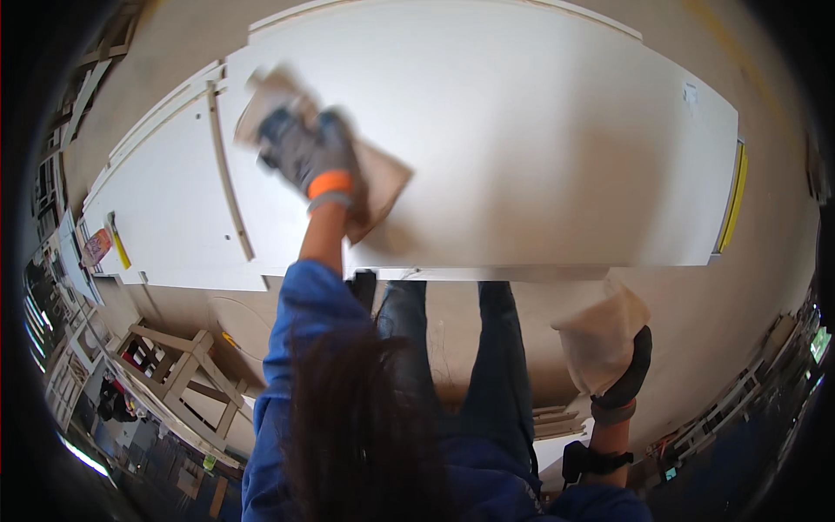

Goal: Cleaning and stacking white furniture panels using a hand scraper and a cloth with cleaning liquid.

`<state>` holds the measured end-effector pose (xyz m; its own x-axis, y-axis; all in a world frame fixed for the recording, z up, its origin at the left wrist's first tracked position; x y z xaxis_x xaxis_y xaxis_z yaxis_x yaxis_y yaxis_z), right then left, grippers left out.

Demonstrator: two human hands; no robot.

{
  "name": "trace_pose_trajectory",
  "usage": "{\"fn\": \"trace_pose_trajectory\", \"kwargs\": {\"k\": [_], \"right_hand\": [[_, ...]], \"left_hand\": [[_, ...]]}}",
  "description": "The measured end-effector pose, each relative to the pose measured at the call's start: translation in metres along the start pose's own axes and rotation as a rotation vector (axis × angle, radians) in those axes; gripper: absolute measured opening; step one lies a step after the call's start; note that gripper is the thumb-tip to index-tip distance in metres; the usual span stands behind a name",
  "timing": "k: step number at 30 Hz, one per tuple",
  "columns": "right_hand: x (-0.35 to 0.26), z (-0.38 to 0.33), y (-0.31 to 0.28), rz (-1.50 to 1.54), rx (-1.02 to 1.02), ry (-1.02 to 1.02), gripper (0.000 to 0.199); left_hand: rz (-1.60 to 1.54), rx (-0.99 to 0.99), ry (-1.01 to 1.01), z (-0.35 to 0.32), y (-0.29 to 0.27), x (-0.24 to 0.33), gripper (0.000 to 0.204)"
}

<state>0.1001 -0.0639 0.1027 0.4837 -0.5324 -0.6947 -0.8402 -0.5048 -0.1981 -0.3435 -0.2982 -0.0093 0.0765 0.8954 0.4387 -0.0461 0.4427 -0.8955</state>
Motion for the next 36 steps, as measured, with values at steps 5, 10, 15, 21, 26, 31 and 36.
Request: {"fn": "trace_pose_trajectory", "kwargs": {"k": [5, 10, 15, 21, 26, 31, 36], "right_hand": [[0.012, -0.010, -0.043, 0.340, -0.053, 0.128, 0.051], [0.027, -0.011, -0.103, 0.444, 0.102, 0.150, 0.051], [0.074, -0.008, -0.155, 0.577, 0.205, 0.153, 0.047], [0.106, -0.021, -0.158, 0.732, 0.243, 0.167, 0.047], [0.120, -0.023, -0.204, 0.703, 0.284, 0.124, 0.050], [0.120, -0.004, -0.234, 0.865, 0.250, 0.107, 0.049], [0.130, -0.001, -0.282, 0.912, 0.410, 0.115, 0.049]], "left_hand": [[-0.141, -0.554, 0.749, -0.180, 0.097, 0.199, 0.055], [-0.291, -0.909, 0.769, -0.258, 0.090, 0.191, 0.060], [0.196, -0.189, 0.440, -0.136, 0.025, -0.017, 0.070], [0.266, -0.020, 0.017, -0.118, 0.042, 0.014, 0.072], [-0.163, -0.367, 0.823, -0.277, 0.133, 0.312, 0.068], [-0.288, -0.754, 1.294, -0.403, 0.173, 0.411, 0.060], [0.004, -0.845, 1.442, -0.356, 0.174, 0.374, 0.060]]}}
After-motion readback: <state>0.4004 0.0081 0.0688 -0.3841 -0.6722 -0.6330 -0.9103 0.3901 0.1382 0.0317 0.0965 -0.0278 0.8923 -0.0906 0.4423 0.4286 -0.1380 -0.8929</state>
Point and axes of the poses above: each hand's wrist, its own z-axis towards the middle knuckle, its own y-axis out of the palm, x = y × z, the point moved 6 cm from there along z, towards the middle knuckle, and after that the axes turned 13 degrees about -z, right-handed, at the moved point
